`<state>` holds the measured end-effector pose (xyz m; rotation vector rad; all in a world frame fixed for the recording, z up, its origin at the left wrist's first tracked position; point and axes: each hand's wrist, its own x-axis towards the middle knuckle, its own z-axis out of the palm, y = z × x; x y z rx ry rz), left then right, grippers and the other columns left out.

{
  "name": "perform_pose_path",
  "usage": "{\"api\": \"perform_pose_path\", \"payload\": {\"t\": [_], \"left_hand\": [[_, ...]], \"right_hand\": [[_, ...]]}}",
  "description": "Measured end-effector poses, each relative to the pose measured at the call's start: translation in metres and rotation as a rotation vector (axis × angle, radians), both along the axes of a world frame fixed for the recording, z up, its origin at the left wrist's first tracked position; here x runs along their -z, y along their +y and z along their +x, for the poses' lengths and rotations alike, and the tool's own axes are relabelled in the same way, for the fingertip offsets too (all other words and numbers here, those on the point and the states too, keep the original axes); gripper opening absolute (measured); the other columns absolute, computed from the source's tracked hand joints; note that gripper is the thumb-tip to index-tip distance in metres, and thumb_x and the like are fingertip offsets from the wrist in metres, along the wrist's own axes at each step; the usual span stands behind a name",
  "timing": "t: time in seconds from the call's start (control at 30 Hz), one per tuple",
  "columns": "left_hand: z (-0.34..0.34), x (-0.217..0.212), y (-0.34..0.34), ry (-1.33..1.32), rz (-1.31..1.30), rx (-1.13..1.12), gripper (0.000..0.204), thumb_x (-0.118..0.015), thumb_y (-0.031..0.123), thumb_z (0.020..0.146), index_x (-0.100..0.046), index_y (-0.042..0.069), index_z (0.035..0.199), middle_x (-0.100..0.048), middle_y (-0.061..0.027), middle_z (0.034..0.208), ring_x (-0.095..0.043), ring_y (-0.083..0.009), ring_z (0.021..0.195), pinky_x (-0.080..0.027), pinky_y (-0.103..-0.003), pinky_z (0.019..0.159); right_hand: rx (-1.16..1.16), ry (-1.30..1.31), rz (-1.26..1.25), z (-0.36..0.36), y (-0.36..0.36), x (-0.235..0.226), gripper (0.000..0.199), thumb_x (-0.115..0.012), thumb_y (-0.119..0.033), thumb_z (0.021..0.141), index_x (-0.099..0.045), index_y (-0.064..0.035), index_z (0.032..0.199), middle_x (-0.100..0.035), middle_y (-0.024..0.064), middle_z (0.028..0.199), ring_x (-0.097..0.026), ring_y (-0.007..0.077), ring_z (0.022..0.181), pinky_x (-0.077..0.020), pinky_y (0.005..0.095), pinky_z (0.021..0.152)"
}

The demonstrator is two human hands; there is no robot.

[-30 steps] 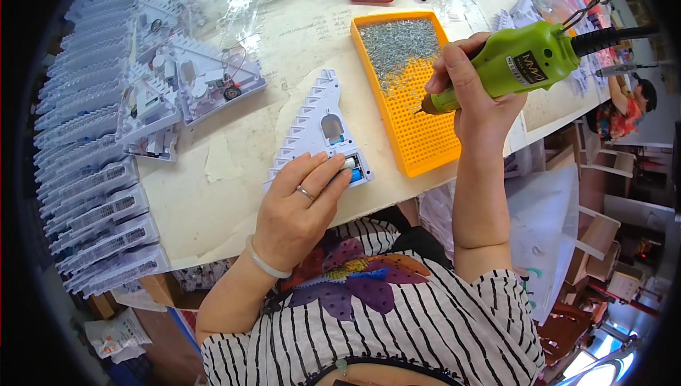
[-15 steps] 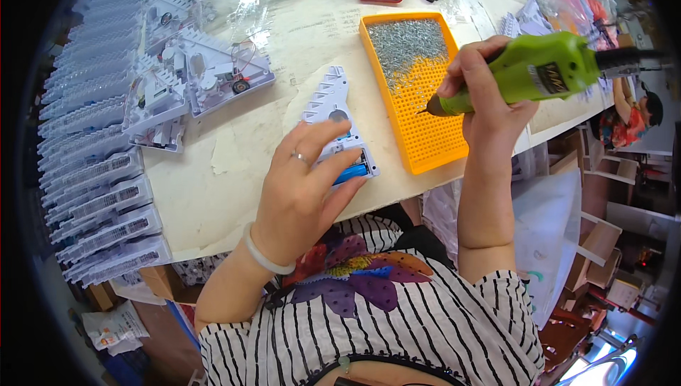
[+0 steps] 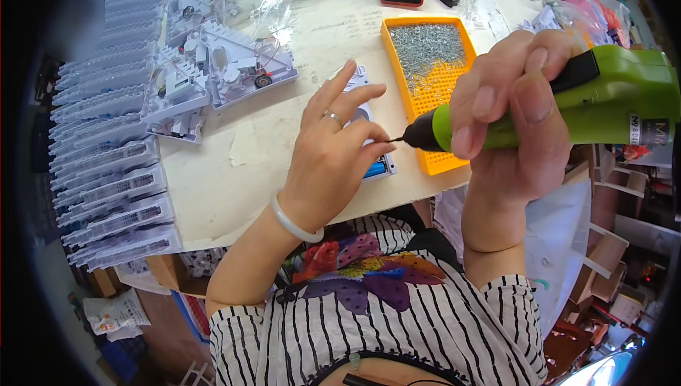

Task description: The person assembles plastic toy housing components by installing small electronic components and batteries, then securing them with screws using an electric screwdriver.

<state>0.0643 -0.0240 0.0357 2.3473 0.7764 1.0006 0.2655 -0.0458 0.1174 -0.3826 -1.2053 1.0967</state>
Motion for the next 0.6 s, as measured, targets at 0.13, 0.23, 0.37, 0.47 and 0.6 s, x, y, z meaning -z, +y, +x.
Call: {"api": "perform_pose_path", "payload": {"t": [0.13, 0.23, 0.37, 0.47, 0.6], "left_hand": [[-0.019, -0.013, -0.022, 0.123, 0.143, -0.028, 0.023, -0.083, 0.012, 0.071, -0.063, 0.005, 0.078, -0.067, -0.0102, 0.126, -0.047, -0.0404, 0.142, -0.034, -0.061, 0.115], [-0.028, -0.013, -0.041, 0.110, 0.051, 0.017, 0.023, -0.082, 0.013, 0.071, -0.062, 0.004, 0.079, -0.067, -0.0100, 0.123, -0.049, -0.0413, 0.141, -0.034, -0.061, 0.115], [-0.027, -0.012, -0.053, 0.043, -0.095, 0.024, 0.018, -0.079, 0.006, 0.072, -0.062, 0.004, 0.077, -0.069, -0.0090, 0.118, -0.051, -0.0405, 0.139, -0.034, -0.060, 0.115], [-0.033, -0.006, -0.058, 0.006, -0.150, 0.020, 0.019, -0.081, 0.006, 0.072, -0.067, 0.005, 0.085, -0.069, -0.0084, 0.113, -0.053, -0.0402, 0.136, -0.037, -0.058, 0.114], [-0.023, 0.001, -0.040, -0.047, -0.102, -0.025, 0.034, -0.086, 0.007, 0.069, -0.073, 0.005, 0.100, -0.068, -0.0075, 0.111, -0.059, -0.0377, 0.124, -0.046, -0.050, 0.103]], "right_hand": [[-0.011, 0.077, -0.059, -0.028, -0.023, -0.011, 0.028, -0.066, -0.004, 0.096, -0.043, -0.0069, 0.112, -0.060, 0.0133, 0.089, -0.058, 0.0211, 0.055, -0.0528, 0.0281, 0.047], [-0.140, 0.007, -0.013, -0.021, -0.030, -0.004, 0.028, -0.069, -0.004, 0.096, -0.044, -0.0077, 0.110, -0.064, 0.0118, 0.089, -0.065, 0.0222, 0.060, -0.0576, 0.0264, 0.051], [-0.178, -0.012, -0.068, -0.016, -0.039, -0.002, 0.027, -0.070, -0.005, 0.096, -0.045, -0.0080, 0.108, -0.065, 0.0114, 0.088, -0.068, 0.0214, 0.061, -0.0586, 0.0254, 0.051], [-0.200, 0.046, -0.096, -0.021, -0.038, 0.001, 0.027, -0.071, -0.005, 0.096, -0.046, -0.0076, 0.106, -0.065, 0.0103, 0.086, -0.067, 0.0200, 0.059, -0.0578, 0.0248, 0.051], [-0.047, -0.079, 0.030, -0.020, -0.028, -0.006, 0.026, -0.069, -0.008, 0.097, -0.046, -0.0068, 0.107, -0.062, 0.0095, 0.085, -0.062, 0.0186, 0.057, -0.0535, 0.0252, 0.049]]}}
